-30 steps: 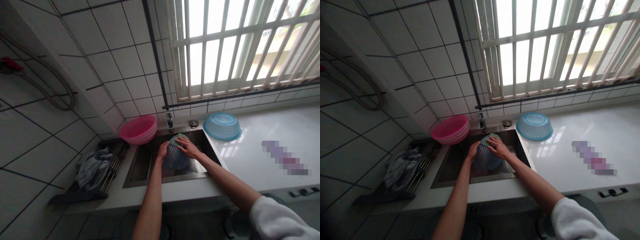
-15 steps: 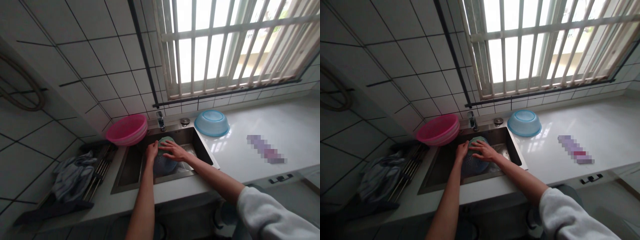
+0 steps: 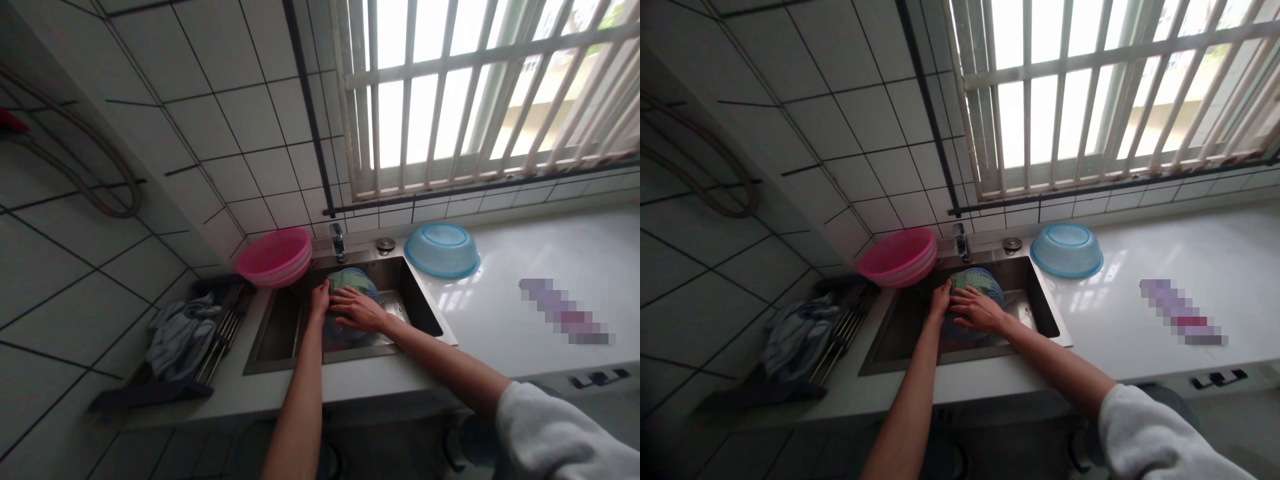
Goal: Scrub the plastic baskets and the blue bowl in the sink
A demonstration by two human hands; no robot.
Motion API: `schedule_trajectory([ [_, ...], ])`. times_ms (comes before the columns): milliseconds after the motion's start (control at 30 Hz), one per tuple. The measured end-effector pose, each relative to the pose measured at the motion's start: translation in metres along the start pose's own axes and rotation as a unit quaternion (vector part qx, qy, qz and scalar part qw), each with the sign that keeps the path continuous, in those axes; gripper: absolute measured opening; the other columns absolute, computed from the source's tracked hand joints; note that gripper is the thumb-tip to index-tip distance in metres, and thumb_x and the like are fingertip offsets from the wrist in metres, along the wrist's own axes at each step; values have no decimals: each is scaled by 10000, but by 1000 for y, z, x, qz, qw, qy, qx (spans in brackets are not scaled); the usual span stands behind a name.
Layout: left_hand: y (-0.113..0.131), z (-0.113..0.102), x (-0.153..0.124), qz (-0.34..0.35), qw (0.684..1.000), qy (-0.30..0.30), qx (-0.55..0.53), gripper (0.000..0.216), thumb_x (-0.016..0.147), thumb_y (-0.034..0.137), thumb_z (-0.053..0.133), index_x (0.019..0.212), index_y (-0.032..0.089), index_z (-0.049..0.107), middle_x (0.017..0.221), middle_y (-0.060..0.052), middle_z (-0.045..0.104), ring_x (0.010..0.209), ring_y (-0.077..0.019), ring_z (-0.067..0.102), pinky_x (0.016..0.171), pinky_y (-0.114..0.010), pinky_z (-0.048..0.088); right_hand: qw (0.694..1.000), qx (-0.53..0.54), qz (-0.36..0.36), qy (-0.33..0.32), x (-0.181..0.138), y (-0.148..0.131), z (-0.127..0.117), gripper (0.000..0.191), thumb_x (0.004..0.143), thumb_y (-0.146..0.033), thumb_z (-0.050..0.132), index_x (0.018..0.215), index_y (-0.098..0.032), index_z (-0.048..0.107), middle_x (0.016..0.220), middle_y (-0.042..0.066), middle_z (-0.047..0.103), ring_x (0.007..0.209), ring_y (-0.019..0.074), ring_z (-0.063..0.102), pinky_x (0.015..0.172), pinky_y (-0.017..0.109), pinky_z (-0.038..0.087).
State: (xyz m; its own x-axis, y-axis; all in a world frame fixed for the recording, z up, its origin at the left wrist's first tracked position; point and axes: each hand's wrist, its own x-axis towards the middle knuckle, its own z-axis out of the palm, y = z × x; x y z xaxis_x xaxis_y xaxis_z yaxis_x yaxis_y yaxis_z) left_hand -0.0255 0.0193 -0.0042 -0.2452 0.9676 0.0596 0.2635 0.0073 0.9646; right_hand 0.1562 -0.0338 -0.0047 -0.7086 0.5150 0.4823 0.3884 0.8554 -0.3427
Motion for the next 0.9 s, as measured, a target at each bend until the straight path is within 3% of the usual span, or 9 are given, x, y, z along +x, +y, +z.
schedule_trajectory([
  [133,-1,1,2,-36,999,-6,-3,570,805,739,591,658,189,631,527,6,538,570,-170,505,599,-294,383,981,48,152,106,-12,40,-7,510,1068,-474,488,1549,-310,528,1642,54,453,1555,277,362,1269,547,331],
  [233,-2,3,2,-58,998,-19,2,549,812,727,579,661,200,618,497,24,496,507,-154,459,571,-292,355,965,79,221,122,-22,56,-12,556,1073,-527,449,1579,-301,485,1624,75,477,1524,283,416,1244,547,371],
  [367,-2,3,2,-24,999,-22,-24,585,752,758,623,678,178,649,557,7,560,599,-169,504,628,-302,393,988,30,136,72,-16,29,-7,543,1059,-509,504,1558,-294,519,1646,64,445,1590,321,270,1283,599,253],
  [500,-3,2,3,11,1000,-5,-25,588,728,757,659,622,179,638,612,-15,613,724,-201,566,704,-309,435,1000,0,28,12,-6,7,-1,458,1038,-466,576,1479,-346,605,1626,16,478,1595,319,256,1301,614,182],
  [567,-3,2,3,6,1000,-10,-29,566,751,730,663,657,172,672,636,-21,638,740,-207,591,720,-312,456,998,10,47,27,-6,16,-2,456,1048,-453,559,1491,-346,593,1645,16,450,1592,297,272,1302,581,219],
  [733,0,5,-1,-35,998,-44,-39,493,808,647,671,731,163,717,609,-20,634,637,-194,587,663,-321,480,975,59,184,106,-20,61,-5,531,1082,-482,456,1579,-299,486,1659,83,421,1556,278,361,1271,555,318],
  [833,4,3,-3,-7,999,-43,6,424,876,556,623,727,170,717,692,-55,698,751,-230,647,751,-337,508,974,68,193,101,-24,71,-1,550,1080,-503,449,1591,-300,466,1653,87,429,1549,283,374,1270,562,318],
  [900,8,0,-6,35,996,-22,78,340,933,437,556,830,178,751,868,-85,768,899,-255,686,853,-346,509,976,58,188,92,-23,67,2,554,1079,-501,454,1593,-295,462,1661,86,415,1562,291,347,1270,564,319],
])
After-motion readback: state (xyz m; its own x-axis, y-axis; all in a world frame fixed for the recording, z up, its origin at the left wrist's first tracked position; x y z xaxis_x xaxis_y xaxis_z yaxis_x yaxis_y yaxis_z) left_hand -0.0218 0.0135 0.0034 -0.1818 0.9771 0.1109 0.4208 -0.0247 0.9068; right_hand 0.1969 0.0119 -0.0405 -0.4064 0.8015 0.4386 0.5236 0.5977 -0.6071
